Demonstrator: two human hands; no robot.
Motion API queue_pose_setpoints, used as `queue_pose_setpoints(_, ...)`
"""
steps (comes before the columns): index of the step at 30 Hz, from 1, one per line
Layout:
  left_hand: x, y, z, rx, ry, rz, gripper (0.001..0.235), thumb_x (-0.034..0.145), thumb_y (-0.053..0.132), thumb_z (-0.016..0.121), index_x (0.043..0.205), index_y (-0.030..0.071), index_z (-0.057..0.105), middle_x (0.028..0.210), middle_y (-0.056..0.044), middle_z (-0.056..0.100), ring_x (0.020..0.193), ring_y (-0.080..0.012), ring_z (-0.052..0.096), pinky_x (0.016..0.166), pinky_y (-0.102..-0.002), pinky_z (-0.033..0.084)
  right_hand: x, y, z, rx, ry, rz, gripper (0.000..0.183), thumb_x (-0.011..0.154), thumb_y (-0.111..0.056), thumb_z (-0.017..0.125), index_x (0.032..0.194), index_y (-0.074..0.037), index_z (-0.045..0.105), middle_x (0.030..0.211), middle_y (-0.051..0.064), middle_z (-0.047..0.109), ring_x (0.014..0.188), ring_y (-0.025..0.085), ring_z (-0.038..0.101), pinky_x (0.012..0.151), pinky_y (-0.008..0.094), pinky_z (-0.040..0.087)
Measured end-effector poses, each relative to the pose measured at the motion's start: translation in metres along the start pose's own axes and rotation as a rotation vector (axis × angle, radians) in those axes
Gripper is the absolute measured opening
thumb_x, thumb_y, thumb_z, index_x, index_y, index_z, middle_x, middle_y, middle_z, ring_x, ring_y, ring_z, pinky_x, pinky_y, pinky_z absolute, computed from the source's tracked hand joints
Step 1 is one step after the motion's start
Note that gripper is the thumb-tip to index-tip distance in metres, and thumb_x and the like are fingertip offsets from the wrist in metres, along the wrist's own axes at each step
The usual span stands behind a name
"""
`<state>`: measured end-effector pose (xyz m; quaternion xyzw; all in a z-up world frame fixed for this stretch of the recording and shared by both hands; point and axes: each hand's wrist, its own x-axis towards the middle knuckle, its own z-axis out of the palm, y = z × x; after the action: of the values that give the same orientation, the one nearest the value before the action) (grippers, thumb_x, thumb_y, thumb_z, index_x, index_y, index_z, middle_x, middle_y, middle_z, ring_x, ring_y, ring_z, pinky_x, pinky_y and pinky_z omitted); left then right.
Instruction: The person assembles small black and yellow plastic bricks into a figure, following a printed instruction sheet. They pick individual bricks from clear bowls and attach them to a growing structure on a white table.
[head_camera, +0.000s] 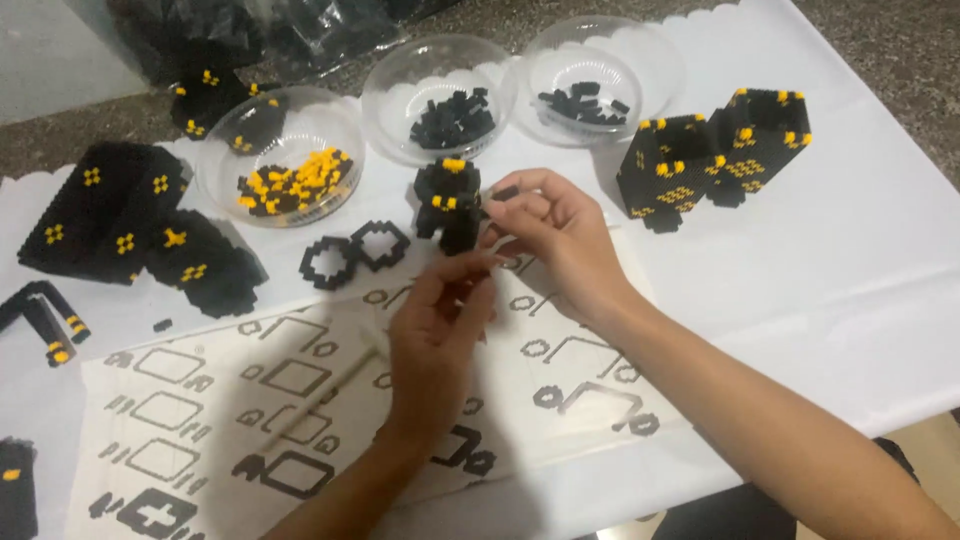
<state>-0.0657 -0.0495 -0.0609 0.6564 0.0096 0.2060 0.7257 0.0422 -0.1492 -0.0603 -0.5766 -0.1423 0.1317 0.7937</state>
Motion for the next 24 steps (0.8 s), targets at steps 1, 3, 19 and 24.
queue_pose_setpoints(1,-0.001,-0.003,-0.001,-0.002,0.001,0.002,0.018,0.090,0.002,0.055,0.108,0.000,0.061,0.089,-0.009,0.060,0.073,-0.0131,0.054,0.059,-0.023,0.047,-0.001,-0.002,0.001,-0.002,-0.001,-0.002,0.021,0.085,-0.009,0.066,0.102,0.001,0.059,0.077,0.013,0.069,0.070,0.019,0.068,0.059,0.026,0.057)
queue_pose_setpoints(3,-0.002,-0.010,-0.002,0.051,0.026,-0.139,0.020,0.089,0.006,0.059,0.109,0.003,0.063,0.093,-0.015,0.062,0.071,-0.0188,0.057,0.061,-0.028,0.051,-0.003,-0.007,0.001,-0.018,-0.032,-0.016,0.023,0.084,-0.006,0.065,0.104,0.002,0.057,0.077,0.012,0.068,0.070,0.018,0.068,0.060,0.027,0.058)
queue_pose_setpoints(19,0.005,-0.009,-0.007,-0.170,0.264,-0.308,0.019,0.088,0.004,0.060,0.106,-0.001,0.061,0.090,-0.013,0.061,0.066,-0.0158,0.057,0.062,-0.030,0.050,-0.008,-0.004,0.004,-0.063,-0.039,0.044,0.024,0.085,-0.006,0.062,0.107,0.005,0.060,0.077,0.011,0.068,0.073,0.016,0.068,0.069,0.027,0.057)
queue_pose_setpoints(24,0.011,-0.010,-0.018,-0.157,0.269,-0.152,0.016,0.090,0.004,0.058,0.105,0.002,0.060,0.093,-0.012,0.061,0.074,-0.0151,0.062,0.069,-0.027,0.053,-0.012,-0.001,0.003,-0.011,-0.056,0.098,0.023,0.086,-0.005,0.061,0.106,0.006,0.060,0.078,0.014,0.068,0.073,0.018,0.068,0.069,0.028,0.057)
